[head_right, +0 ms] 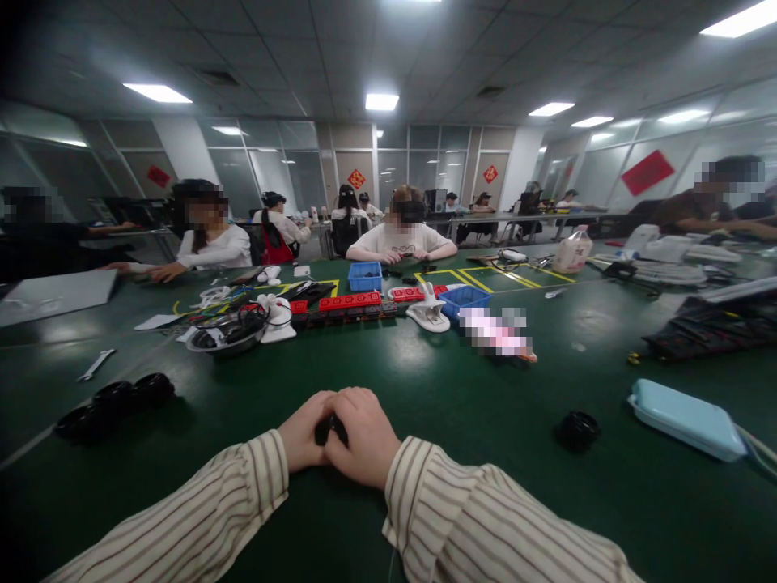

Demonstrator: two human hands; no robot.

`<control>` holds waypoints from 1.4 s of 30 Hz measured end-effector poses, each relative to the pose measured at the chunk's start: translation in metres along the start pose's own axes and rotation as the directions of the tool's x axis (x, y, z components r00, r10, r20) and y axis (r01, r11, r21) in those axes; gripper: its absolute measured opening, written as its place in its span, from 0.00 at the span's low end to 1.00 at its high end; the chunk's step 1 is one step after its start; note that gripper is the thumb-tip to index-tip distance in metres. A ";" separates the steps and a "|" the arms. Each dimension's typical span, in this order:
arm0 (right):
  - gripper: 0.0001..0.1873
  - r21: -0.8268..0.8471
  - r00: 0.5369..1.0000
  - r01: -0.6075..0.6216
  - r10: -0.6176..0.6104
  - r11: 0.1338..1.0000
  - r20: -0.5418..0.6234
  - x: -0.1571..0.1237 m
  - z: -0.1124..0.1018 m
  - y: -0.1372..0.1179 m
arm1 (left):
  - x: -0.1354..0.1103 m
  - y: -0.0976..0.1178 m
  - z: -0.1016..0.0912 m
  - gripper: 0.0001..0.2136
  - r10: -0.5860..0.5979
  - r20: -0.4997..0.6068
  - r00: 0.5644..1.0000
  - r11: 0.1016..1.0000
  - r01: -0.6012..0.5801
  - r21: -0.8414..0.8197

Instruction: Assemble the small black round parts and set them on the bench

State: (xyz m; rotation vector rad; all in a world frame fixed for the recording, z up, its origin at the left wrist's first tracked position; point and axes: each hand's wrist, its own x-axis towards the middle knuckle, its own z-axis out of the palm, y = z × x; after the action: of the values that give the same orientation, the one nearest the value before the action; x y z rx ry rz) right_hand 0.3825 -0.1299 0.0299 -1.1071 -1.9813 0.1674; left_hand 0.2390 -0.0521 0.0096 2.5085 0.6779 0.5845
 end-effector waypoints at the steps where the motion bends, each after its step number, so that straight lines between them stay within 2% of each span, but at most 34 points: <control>1: 0.14 0.023 1.000 0.030 -0.030 0.999 -0.006 -0.001 0.000 0.000 | -0.001 0.000 0.000 0.20 -0.005 -0.002 1.000 1.000 0.005 -0.008; 5: 0.19 0.058 0.998 0.066 -0.067 0.996 0.006 -0.003 -0.001 0.000 | -0.002 0.000 0.000 0.22 -0.007 -0.002 1.000 1.000 0.007 -0.011; 10: 0.18 0.014 1.000 -0.011 0.011 1.000 -0.023 -0.003 -0.004 0.000 | -0.001 -0.002 0.003 0.27 0.022 0.004 1.000 0.999 -0.022 0.032; 13: 0.18 -0.006 0.998 -0.036 0.036 0.999 -0.057 -0.004 -0.006 0.000 | -0.002 -0.001 0.005 0.28 0.012 -0.041 0.999 0.997 -0.009 0.070; 18: 0.22 -0.060 0.991 -0.016 0.008 0.998 -0.130 -0.005 -0.005 -0.001 | -0.004 0.003 0.006 0.25 0.011 -0.123 0.992 0.987 0.009 0.161; 21: 0.21 -0.105 0.992 -0.073 0.061 0.992 -0.110 -0.004 -0.004 0.000 | -0.003 0.007 0.005 0.25 -0.003 -0.151 0.989 0.984 0.029 0.175; 26: 0.20 -0.133 0.984 -0.154 0.140 0.979 -0.112 -0.002 -0.003 0.004 | -0.003 0.011 0.001 0.27 -0.049 -0.110 0.993 0.988 0.064 0.141; 30: 0.18 -0.115 0.986 -0.119 0.103 0.986 -0.132 -0.002 -0.002 0.005 | -0.003 0.010 0.000 0.28 -0.031 -0.113 0.993 0.992 0.044 0.119; 34: 0.17 -0.067 0.987 -0.069 0.058 0.995 -0.149 -0.001 0.001 0.004 | -0.004 0.009 0.000 0.31 -0.002 -0.161 0.987 0.994 0.019 0.107; 37: 0.16 -0.039 0.986 -0.076 0.069 0.996 -0.152 0.001 0.002 0.004 | -0.004 0.008 0.001 0.31 -0.024 -0.189 0.982 0.995 0.041 0.091; 42: 0.16 -0.056 0.983 -0.061 0.051 0.997 -0.174 0.000 0.001 0.004 | -0.005 0.004 0.003 0.28 -0.062 -0.167 0.984 0.989 0.083 0.125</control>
State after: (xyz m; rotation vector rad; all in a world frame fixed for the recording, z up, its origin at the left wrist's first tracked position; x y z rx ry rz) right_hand 0.3838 -0.1271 0.0272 -1.1770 -1.8127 0.0391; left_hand 0.2384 -0.0587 0.0077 2.5636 0.8911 0.7463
